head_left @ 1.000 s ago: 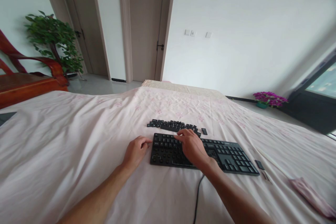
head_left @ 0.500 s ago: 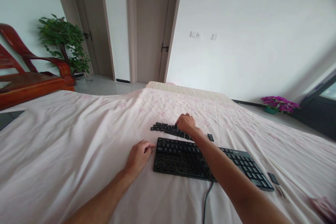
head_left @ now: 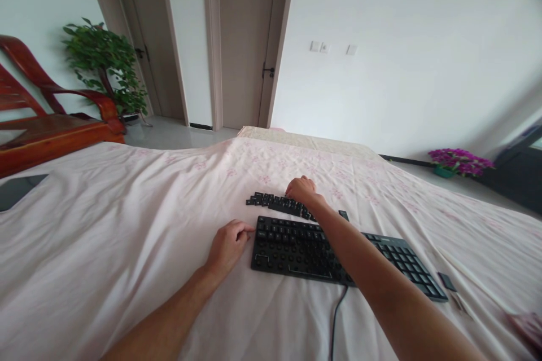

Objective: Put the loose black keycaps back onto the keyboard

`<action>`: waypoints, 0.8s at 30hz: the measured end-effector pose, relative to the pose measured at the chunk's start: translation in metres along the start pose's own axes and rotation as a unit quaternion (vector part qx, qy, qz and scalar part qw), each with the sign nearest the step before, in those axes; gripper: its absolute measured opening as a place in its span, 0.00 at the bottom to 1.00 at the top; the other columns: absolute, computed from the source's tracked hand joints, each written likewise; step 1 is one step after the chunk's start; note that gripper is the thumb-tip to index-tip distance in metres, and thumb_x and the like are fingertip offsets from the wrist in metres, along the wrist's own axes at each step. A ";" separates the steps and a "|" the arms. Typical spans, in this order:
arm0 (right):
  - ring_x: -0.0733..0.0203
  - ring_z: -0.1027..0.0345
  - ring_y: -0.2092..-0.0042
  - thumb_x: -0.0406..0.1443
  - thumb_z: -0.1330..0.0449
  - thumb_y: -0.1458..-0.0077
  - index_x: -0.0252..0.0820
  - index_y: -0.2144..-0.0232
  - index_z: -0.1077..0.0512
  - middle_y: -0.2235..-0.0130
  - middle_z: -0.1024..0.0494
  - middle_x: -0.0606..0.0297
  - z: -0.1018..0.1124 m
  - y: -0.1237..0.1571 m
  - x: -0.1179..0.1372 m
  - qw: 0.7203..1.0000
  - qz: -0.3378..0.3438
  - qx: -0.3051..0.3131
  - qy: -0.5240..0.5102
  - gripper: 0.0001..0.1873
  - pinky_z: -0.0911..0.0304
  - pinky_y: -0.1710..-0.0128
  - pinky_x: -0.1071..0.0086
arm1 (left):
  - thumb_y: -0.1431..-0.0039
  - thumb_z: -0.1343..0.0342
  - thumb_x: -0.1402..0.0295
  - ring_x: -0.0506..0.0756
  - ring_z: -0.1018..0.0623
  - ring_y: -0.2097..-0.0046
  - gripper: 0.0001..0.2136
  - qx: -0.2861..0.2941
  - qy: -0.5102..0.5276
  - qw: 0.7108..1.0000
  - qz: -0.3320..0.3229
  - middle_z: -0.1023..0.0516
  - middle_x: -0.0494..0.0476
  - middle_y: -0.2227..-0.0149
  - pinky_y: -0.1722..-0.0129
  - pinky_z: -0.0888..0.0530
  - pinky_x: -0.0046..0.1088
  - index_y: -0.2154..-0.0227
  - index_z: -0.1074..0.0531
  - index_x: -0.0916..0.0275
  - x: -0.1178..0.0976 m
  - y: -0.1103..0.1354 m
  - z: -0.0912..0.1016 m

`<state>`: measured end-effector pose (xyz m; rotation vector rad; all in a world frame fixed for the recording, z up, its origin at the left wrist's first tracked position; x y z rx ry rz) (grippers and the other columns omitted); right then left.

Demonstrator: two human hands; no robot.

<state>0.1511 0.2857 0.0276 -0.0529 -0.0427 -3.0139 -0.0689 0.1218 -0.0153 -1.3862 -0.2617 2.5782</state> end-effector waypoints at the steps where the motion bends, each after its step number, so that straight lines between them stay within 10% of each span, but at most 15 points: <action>1: 0.51 0.37 0.53 0.36 0.33 0.58 0.46 0.70 0.19 0.66 0.20 0.58 0.001 0.000 0.001 1.000 0.001 0.000 -0.002 0.08 0.46 0.56 0.66 | 0.47 0.54 0.77 0.51 0.22 0.62 0.15 0.001 0.000 1.000 0.001 0.21 0.54 0.62 0.58 0.27 0.25 0.66 0.22 0.60 0.000 0.000 0.000; 12: 0.57 0.36 0.53 0.40 0.38 0.49 0.51 0.63 0.21 0.63 0.21 0.67 0.029 0.085 0.005 0.981 0.094 -0.114 -0.128 0.10 0.42 0.58 0.69 | 0.46 0.53 0.75 0.51 0.21 0.62 0.14 0.000 -0.011 1.000 0.004 0.20 0.54 0.62 0.58 0.27 0.26 0.66 0.22 0.60 0.001 0.000 0.001; 24: 0.57 0.37 0.59 0.38 0.40 0.45 0.53 0.63 0.21 0.62 0.23 0.65 0.008 0.184 0.004 0.977 0.139 -0.137 -0.083 0.08 0.44 0.57 0.65 | 0.46 0.54 0.74 0.51 0.21 0.62 0.14 -0.003 -0.026 1.000 -0.004 0.20 0.53 0.62 0.57 0.27 0.27 0.65 0.22 0.60 -0.002 0.003 0.002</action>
Point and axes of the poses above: each hand's wrist, its own y-axis away from the middle knuckle, its own z-axis out of the back of the hand, x = y × z, the point moved 6 cm from there along -y, towards the middle knuckle
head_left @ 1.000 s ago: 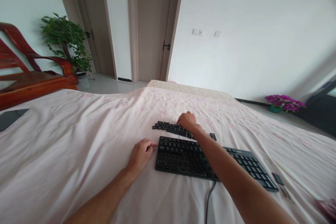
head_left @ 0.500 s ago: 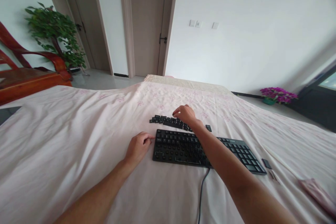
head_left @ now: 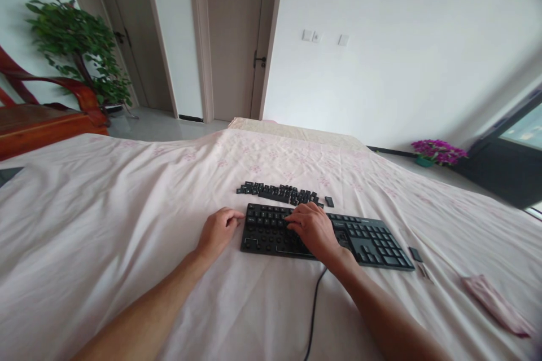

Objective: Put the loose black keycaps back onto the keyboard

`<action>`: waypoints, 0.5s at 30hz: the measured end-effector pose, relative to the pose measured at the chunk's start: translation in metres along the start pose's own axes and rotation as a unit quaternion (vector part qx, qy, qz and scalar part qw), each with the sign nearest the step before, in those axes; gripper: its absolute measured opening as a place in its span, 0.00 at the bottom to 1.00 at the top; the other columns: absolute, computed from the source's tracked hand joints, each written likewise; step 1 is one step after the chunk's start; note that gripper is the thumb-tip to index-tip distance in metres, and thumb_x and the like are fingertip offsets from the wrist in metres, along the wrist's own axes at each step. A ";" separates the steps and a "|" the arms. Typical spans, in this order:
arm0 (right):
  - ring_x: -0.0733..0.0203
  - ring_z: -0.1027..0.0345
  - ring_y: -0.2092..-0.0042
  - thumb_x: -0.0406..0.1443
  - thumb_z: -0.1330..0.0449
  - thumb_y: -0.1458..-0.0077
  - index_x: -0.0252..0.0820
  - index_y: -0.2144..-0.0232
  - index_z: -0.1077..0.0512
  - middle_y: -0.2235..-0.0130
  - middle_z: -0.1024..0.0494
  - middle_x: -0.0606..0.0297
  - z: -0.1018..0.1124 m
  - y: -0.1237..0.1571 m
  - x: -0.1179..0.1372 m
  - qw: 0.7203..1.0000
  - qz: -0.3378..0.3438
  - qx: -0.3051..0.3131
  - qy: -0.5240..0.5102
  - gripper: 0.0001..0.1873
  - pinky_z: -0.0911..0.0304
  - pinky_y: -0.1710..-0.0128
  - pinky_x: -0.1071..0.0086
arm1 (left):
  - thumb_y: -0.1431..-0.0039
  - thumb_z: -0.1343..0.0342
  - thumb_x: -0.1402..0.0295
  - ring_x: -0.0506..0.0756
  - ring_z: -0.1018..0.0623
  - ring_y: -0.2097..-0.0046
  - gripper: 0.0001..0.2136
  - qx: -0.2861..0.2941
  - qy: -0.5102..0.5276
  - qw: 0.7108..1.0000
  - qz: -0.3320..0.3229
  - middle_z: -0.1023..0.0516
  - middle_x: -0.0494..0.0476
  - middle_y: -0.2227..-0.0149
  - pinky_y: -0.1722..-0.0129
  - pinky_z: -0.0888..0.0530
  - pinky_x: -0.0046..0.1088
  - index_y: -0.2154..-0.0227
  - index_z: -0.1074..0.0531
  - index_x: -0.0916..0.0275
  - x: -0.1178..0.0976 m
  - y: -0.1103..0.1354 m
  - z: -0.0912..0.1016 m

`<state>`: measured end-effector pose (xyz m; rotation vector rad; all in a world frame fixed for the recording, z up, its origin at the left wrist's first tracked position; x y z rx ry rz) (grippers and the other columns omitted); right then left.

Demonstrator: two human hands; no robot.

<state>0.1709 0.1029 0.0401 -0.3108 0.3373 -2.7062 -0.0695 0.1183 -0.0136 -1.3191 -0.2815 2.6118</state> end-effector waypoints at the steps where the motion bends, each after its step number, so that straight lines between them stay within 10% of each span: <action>1: 0.57 0.38 0.59 0.39 0.40 0.45 0.53 0.63 0.21 0.62 0.23 0.65 0.001 0.001 0.002 1.000 -0.002 0.003 0.009 0.08 0.44 0.57 0.65 | 0.46 0.54 0.74 0.51 0.21 0.62 0.15 0.001 0.002 1.000 0.001 0.20 0.53 0.61 0.57 0.27 0.26 0.65 0.22 0.60 0.000 0.000 0.000; 15: 0.56 0.41 0.58 0.37 0.47 0.40 0.47 0.70 0.24 0.64 0.26 0.60 -0.001 0.006 0.021 0.989 0.036 0.043 0.134 0.12 0.49 0.60 0.64 | 0.46 0.54 0.74 0.51 0.21 0.62 0.15 -0.002 0.010 1.000 -0.001 0.20 0.54 0.61 0.58 0.27 0.26 0.65 0.22 0.60 0.003 0.000 -0.002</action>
Point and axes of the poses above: each hand's wrist, its own y-axis away from the middle knuckle, its own z-axis out of the back of the hand, x = y × z, the point moved 6 cm from there along -y, towards the middle knuckle
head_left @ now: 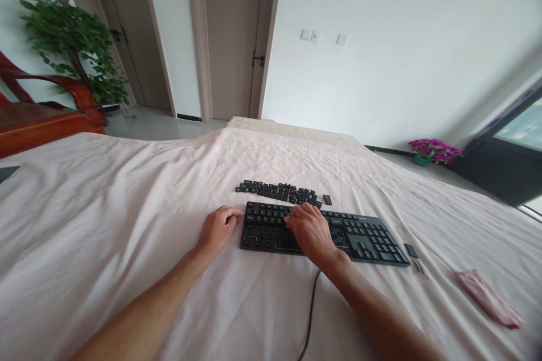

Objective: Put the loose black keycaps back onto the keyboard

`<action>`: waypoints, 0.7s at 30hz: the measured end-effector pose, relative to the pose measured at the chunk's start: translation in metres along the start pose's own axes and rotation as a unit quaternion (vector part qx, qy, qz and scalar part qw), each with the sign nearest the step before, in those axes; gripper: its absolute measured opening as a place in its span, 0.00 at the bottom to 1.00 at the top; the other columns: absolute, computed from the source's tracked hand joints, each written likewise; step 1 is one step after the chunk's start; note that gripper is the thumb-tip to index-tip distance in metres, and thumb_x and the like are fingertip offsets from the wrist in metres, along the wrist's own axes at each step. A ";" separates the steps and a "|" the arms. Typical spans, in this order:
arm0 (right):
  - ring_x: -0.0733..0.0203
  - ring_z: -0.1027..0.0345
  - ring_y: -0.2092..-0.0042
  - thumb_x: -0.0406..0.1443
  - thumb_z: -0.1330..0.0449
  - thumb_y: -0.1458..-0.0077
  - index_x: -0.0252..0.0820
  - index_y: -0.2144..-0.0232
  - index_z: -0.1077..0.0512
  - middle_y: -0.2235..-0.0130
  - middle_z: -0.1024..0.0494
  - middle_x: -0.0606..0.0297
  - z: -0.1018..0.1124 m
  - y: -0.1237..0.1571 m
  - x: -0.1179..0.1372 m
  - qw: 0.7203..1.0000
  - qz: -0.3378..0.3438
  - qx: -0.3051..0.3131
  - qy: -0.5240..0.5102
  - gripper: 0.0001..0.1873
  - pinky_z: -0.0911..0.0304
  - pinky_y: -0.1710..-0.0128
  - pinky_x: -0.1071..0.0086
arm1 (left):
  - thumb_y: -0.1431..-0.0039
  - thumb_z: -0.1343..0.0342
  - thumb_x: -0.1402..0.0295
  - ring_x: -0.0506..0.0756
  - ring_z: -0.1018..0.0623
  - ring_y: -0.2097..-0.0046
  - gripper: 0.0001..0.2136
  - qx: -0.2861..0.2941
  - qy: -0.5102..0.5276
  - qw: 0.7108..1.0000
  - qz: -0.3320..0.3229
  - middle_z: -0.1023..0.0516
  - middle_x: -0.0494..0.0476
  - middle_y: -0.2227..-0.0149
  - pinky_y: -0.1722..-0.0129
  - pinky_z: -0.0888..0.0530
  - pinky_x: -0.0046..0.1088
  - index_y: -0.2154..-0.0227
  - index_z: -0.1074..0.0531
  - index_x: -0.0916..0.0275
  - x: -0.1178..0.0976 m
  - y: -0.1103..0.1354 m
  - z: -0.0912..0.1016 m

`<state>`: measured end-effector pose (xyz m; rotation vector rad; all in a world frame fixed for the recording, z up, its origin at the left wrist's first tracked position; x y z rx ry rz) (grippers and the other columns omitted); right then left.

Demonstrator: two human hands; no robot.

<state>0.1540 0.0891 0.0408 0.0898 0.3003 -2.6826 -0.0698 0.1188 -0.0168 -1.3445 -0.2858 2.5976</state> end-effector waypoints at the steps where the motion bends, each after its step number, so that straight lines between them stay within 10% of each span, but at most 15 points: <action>1: 0.56 0.41 0.58 0.36 0.47 0.40 0.47 0.70 0.24 0.64 0.26 0.60 -0.001 0.001 0.002 1.000 0.005 0.001 0.008 0.12 0.49 0.60 0.64 | 0.46 0.54 0.74 0.51 0.21 0.62 0.15 -0.001 -0.001 1.000 0.000 0.20 0.54 0.61 0.58 0.27 0.26 0.65 0.22 0.60 0.000 0.000 0.000; 13: 0.55 0.39 0.57 0.26 0.47 0.50 0.44 0.62 0.25 0.60 0.27 0.58 0.003 0.008 0.009 0.998 0.054 0.036 0.023 0.16 0.47 0.60 0.63 | 0.46 0.54 0.74 0.51 0.21 0.64 0.15 0.005 -0.010 1.000 0.000 0.20 0.53 0.62 0.57 0.27 0.27 0.65 0.22 0.60 -0.003 0.000 0.000; 21: 0.58 0.36 0.53 0.32 0.48 0.44 0.51 0.57 0.23 0.57 0.23 0.66 -0.004 -0.072 -0.077 0.986 -0.130 -0.007 -0.107 0.18 0.45 0.56 0.71 | 0.46 0.54 0.74 0.52 0.21 0.60 0.14 0.007 0.001 1.000 0.004 0.20 0.53 0.62 0.57 0.27 0.26 0.66 0.22 0.59 -0.002 -0.002 0.000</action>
Point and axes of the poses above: each hand's wrist, its own y-axis away from the middle knuckle, its own z-axis out of the back of the hand, x = y × z, the point moved 6 cm from there along -y, towards the middle knuckle
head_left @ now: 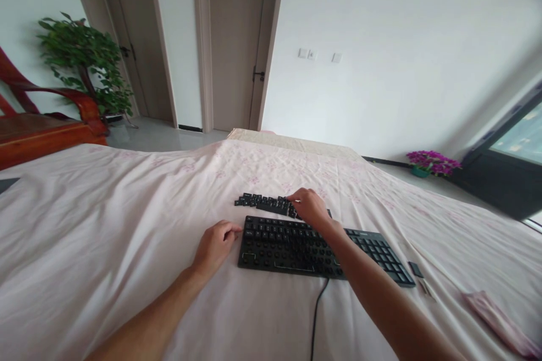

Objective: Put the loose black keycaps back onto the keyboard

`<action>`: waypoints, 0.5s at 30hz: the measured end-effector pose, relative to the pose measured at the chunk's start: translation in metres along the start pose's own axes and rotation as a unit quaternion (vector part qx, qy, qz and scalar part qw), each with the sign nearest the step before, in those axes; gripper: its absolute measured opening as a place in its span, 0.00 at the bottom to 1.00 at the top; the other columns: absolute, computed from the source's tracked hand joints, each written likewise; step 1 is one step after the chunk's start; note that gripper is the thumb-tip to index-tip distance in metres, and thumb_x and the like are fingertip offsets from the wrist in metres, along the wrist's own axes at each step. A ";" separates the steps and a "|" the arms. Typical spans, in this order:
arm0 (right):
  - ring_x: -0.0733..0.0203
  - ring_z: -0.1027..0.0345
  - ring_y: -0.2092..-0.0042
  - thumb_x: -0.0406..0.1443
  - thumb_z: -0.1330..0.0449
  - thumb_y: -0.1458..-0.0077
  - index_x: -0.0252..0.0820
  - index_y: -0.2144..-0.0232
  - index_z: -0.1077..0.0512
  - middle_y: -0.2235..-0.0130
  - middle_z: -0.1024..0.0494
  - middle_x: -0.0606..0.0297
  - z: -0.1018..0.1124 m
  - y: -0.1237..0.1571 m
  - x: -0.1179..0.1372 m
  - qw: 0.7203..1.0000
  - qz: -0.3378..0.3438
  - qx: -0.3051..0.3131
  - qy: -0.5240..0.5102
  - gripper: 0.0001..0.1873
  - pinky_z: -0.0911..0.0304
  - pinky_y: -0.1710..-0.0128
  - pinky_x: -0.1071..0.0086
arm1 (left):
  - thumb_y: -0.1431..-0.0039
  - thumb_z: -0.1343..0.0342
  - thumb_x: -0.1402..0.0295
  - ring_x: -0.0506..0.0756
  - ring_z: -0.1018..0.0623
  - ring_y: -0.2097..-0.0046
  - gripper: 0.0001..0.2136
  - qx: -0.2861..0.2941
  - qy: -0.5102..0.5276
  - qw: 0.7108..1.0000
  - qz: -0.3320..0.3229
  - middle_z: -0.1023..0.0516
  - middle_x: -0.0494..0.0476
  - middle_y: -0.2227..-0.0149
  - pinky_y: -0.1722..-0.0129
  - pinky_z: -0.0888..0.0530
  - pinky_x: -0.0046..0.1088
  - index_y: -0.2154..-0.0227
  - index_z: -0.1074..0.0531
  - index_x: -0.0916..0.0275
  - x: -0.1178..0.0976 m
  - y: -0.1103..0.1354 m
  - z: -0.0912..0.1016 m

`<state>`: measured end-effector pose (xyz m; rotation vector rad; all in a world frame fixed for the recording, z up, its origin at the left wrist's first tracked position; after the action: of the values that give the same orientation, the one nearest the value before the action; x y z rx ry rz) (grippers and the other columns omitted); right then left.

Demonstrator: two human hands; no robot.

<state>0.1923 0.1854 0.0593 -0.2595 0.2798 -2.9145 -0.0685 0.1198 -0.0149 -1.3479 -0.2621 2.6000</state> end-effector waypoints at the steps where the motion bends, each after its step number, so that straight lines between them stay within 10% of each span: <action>1: 0.57 0.37 0.53 0.34 0.48 0.44 0.51 0.57 0.23 0.57 0.23 0.66 -0.004 -0.013 -0.004 1.000 -0.021 0.007 0.005 0.16 0.45 0.56 0.70 | 0.46 0.54 0.74 0.52 0.21 0.60 0.14 -0.001 -0.001 1.000 -0.004 0.20 0.53 0.62 0.57 0.27 0.26 0.66 0.22 0.59 -0.001 0.000 0.000; 15: 0.54 0.37 0.52 0.39 0.40 0.50 0.47 0.65 0.20 0.63 0.20 0.60 -0.049 -0.082 -0.006 0.994 -0.078 0.062 0.040 0.11 0.44 0.58 0.69 | 0.46 0.54 0.74 0.53 0.22 0.61 0.14 0.003 0.000 1.000 0.009 0.20 0.54 0.62 0.57 0.28 0.27 0.66 0.22 0.60 -0.003 -0.001 0.002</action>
<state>0.1735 0.2735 0.0282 -0.1530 0.0938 -3.0869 -0.0684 0.1199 -0.0114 -1.3546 -0.2433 2.6128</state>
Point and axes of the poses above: each hand's wrist, its own y-axis away from the middle knuckle, its own z-axis out of the back of the hand, x = y × z, the point moved 6 cm from there along -y, towards the middle knuckle
